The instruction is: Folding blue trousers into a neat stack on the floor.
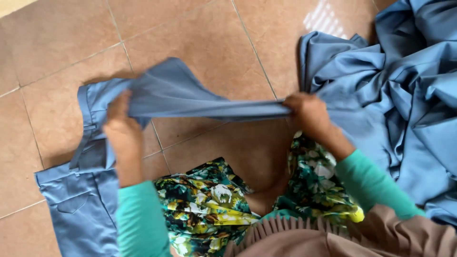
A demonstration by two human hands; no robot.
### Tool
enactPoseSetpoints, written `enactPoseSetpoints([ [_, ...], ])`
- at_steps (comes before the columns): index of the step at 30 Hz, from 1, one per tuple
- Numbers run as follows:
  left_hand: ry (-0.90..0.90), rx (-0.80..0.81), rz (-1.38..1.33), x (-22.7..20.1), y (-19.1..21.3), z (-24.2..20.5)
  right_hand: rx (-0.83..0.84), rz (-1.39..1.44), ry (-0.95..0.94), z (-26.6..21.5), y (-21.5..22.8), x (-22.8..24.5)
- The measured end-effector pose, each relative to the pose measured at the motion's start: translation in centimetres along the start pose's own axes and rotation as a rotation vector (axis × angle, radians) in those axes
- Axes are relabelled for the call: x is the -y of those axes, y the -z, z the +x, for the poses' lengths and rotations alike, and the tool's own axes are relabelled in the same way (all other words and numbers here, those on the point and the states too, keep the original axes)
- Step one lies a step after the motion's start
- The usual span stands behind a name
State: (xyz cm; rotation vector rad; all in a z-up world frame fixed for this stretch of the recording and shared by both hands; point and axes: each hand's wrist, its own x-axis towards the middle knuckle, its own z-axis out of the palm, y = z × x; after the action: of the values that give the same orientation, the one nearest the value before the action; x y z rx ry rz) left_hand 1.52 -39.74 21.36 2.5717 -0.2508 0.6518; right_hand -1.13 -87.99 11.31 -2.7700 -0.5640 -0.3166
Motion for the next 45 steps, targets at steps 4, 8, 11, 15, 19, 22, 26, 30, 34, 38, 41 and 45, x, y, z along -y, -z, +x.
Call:
enactPoseSetpoints([
  [4, -0.186, -0.119, 0.303, 0.9, 5.1, 4.0, -0.124, 0.244, 0.069, 6.8, 7.1, 0.3],
  [8, -0.212, -0.262, 0.381, -1.8, 10.3, 5.8, -0.221, 0.425, 0.149, 11.1, 13.5, 3.7],
  [11, -0.229, -0.263, 0.260, -0.9, 11.2, 3.6, -0.316, 0.235, 0.312, 11.2, 11.9, 5.8],
  [15, 0.072, -0.174, 0.224, 13.6, 6.8, -6.3, -0.126, 0.195, 0.269, 6.7, 2.9, 6.0],
  [19, 0.391, 0.306, 0.696, 27.7, 2.9, -19.7, 0.174, 0.135, 0.041, 1.4, -5.8, 2.3],
  [22, 0.397, 0.284, 0.639, 22.0, 0.4, -18.6, 0.200, 0.186, -0.223, 0.6, -9.3, -0.5],
  [26, 0.232, 0.147, 0.546, 9.8, -5.4, -13.4, -0.003, 0.319, -0.423, 3.2, -14.4, -4.6],
  [30, 0.430, 0.399, 0.568, 9.3, -14.1, -14.7, -0.091, 0.350, -0.513, 8.9, -17.4, -4.3],
  [34, 0.341, 0.440, 0.561, 11.2, -17.1, -15.5, 0.129, 0.272, -0.674, 12.7, -18.3, -3.8],
  [38, 0.174, 0.302, 0.629, 12.4, -17.3, -15.7, 0.288, 0.253, -0.908, 13.1, -23.9, -7.8],
  [41, 0.203, 0.079, 0.610, 11.9, -16.5, -14.7, -0.051, 0.548, -0.741, 13.7, -20.6, -6.7],
  [45, 0.226, -0.108, 0.532, 6.1, -12.1, -11.9, -0.144, 0.682, -0.697, 11.5, -11.2, -5.2],
])
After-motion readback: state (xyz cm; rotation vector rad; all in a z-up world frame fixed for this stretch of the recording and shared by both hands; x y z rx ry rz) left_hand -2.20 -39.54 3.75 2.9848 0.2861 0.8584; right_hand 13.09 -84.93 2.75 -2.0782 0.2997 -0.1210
